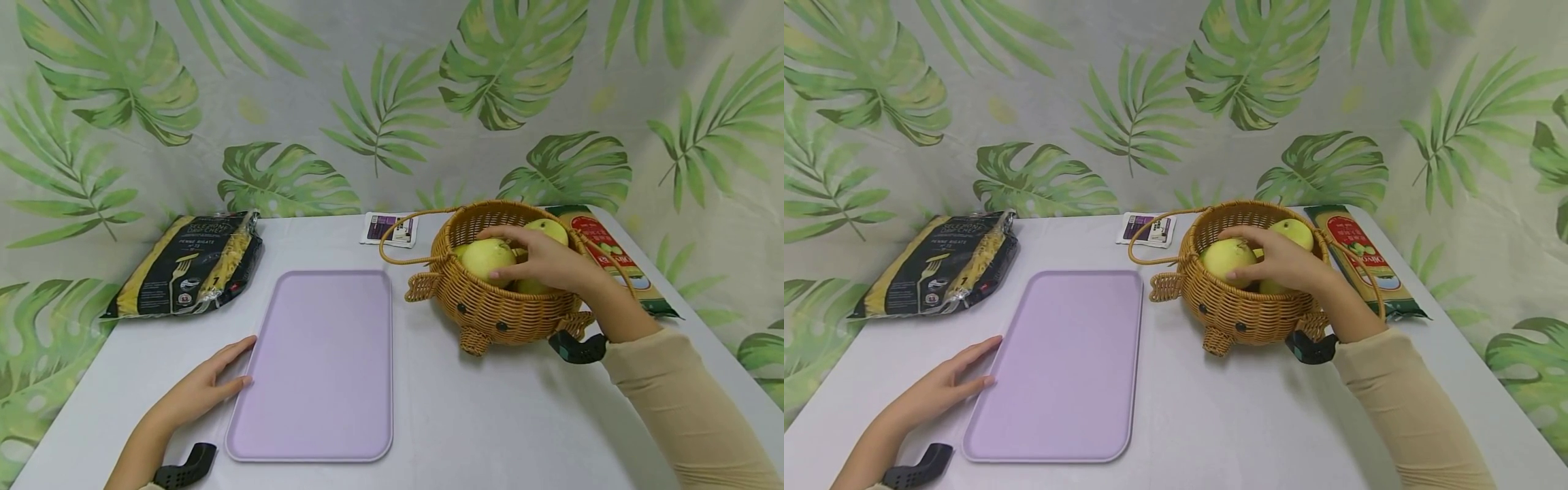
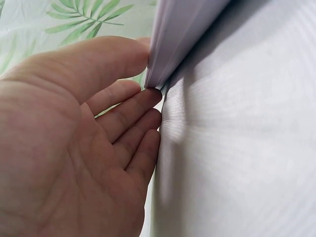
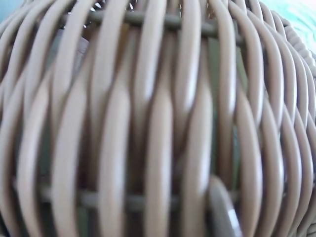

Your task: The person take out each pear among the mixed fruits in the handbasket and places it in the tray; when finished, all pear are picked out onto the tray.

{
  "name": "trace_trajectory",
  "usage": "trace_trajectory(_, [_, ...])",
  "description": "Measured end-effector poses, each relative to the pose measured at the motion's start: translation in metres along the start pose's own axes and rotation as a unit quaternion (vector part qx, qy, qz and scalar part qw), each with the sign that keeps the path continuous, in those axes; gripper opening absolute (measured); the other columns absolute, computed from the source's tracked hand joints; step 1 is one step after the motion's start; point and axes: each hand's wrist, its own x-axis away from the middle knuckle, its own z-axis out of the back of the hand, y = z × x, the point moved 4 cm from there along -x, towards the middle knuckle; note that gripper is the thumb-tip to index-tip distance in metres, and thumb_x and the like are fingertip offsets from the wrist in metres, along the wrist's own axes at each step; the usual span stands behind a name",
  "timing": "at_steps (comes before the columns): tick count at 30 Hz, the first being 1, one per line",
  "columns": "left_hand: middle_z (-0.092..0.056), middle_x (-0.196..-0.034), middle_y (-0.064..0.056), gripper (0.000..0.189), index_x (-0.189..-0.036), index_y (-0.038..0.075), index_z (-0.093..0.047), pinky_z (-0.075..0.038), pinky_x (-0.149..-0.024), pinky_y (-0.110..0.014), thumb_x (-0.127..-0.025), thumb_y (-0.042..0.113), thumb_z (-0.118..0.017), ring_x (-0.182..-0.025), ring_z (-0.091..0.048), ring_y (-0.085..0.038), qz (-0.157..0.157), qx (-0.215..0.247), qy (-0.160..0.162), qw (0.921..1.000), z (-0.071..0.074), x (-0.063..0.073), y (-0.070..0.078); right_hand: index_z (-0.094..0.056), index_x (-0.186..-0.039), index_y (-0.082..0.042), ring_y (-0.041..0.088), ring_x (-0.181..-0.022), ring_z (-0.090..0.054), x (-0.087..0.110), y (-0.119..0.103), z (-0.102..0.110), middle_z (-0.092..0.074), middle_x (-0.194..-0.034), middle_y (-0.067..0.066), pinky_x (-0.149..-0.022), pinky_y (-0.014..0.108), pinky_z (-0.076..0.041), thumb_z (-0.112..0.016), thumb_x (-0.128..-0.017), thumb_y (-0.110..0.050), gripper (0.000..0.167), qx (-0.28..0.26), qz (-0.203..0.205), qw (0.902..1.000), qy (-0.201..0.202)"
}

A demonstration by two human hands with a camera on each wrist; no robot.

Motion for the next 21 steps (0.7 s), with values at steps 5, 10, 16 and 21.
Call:
trace_trajectory(5, [-0.028,-0.141,-0.017,0.063,-0.141,0.013,-0.030,-0.013,-0.089,-0.003,-0.087,0.027,-0.060,-0.128,-0.021,-0.033,0.005,0.000,-0.004,1.0000,0.000,0.000,0.000,-0.045,-0.132,-0.017,0.031,-0.111,-0.043,0.003,-0.001,0.000,-0.044,-0.130,0.011,-0.082,0.048,-0.038,-0.072,-0.076,-0.029,0.063,0.007,0.004,0.9998,0.019])
trace_trajectory(10, [-0.027,-0.141,-0.018,0.063,-0.141,0.014,-0.030,-0.014,-0.088,-0.003,-0.087,0.028,-0.060,-0.127,-0.021,-0.039,0.009,0.005,-0.010,0.9999,0.000,0.000,0.000,-0.044,-0.132,-0.017,0.032,-0.105,-0.048,0.007,-0.001,0.002,-0.048,-0.122,0.012,-0.078,0.045,-0.041,-0.073,-0.077,-0.026,0.063,-0.008,0.004,0.9990,0.044])
trace_trajectory(16, [-0.030,-0.140,-0.016,0.060,-0.140,0.013,-0.032,-0.014,-0.089,-0.003,-0.088,0.026,-0.059,-0.126,-0.023,-0.039,-0.005,0.001,-0.005,1.0000,0.000,-0.001,0.000,-0.046,-0.131,-0.017,0.032,-0.104,-0.048,0.011,-0.003,0.006,-0.043,-0.125,0.010,-0.074,0.041,-0.043,-0.073,-0.076,-0.019,0.061,-0.033,-0.005,0.9946,0.098])
trace_trajectory(21, [-0.031,-0.139,-0.016,0.058,-0.140,0.013,-0.033,-0.014,-0.089,-0.003,-0.088,0.025,-0.058,-0.128,-0.023,-0.028,-0.014,0.005,-0.003,0.9999,0.000,-0.001,-0.001,-0.052,-0.125,-0.016,0.025,-0.105,-0.044,0.016,-0.011,0.012,-0.039,-0.124,0.002,-0.071,0.026,-0.045,-0.074,-0.075,-0.013,0.054,-0.054,0.015,0.9854,0.161])
